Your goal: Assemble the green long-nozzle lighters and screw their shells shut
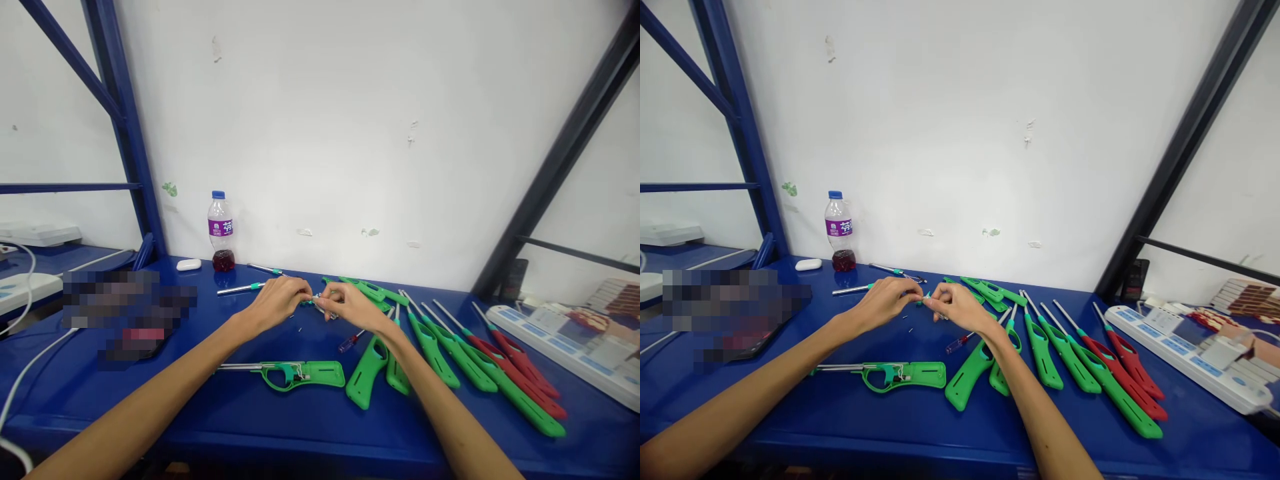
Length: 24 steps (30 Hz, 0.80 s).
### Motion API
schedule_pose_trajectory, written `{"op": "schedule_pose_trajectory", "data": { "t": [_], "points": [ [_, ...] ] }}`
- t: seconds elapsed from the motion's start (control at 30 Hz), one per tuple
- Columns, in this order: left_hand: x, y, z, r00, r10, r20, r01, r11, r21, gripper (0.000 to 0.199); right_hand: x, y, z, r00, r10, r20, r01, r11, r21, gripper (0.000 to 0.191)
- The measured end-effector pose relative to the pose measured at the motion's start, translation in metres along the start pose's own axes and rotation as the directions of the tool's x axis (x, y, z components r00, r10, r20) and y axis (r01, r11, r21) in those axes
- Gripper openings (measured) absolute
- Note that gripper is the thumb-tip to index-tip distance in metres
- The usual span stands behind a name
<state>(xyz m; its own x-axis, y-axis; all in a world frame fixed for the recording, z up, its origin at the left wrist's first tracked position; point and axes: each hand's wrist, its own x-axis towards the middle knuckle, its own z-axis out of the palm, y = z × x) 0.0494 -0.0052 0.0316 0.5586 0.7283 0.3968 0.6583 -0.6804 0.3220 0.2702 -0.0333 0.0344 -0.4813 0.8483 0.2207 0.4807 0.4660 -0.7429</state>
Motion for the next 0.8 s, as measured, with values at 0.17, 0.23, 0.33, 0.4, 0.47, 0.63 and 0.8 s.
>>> {"op": "schedule_pose_trajectory", "data": {
  "t": [0.17,0.23,0.33,0.4,0.47,0.63,0.8],
  "points": [
    [0.002,-0.002,-0.010,0.990,-0.069,0.122,0.093,0.975,-0.201,0.045,-0.001,0.002,-0.013,0.989,0.000,-0.145,-0.041,0.959,-0.279,0.032],
    [0.000,-0.002,-0.018,0.953,-0.017,0.302,0.103,0.957,-0.271,0.045,-0.002,0.006,-0.017,0.979,0.002,-0.206,-0.087,0.911,-0.404,0.022],
    [-0.006,0.000,-0.027,0.825,0.105,0.555,0.111,0.933,-0.342,0.032,-0.003,0.009,-0.019,0.975,-0.001,-0.223,-0.123,0.832,-0.541,0.014],
    [-0.008,0.003,-0.028,0.754,0.150,0.640,0.120,0.926,-0.359,0.030,-0.003,0.009,-0.017,0.982,-0.004,-0.189,-0.112,0.796,-0.594,0.014],
    [-0.009,0.005,-0.024,0.714,0.165,0.681,0.126,0.926,-0.357,0.030,-0.002,0.007,-0.013,0.988,-0.007,-0.152,-0.091,0.771,-0.630,0.015],
    [-0.009,0.005,-0.014,0.679,0.168,0.715,0.133,0.929,-0.345,0.030,0.000,0.005,-0.004,0.996,-0.017,-0.087,-0.046,0.735,-0.676,0.020],
    [-0.010,0.009,-0.013,0.674,0.180,0.716,0.129,0.926,-0.354,0.019,0.000,0.004,-0.001,0.998,-0.026,-0.060,-0.023,0.730,-0.683,0.019]
  ]
}}
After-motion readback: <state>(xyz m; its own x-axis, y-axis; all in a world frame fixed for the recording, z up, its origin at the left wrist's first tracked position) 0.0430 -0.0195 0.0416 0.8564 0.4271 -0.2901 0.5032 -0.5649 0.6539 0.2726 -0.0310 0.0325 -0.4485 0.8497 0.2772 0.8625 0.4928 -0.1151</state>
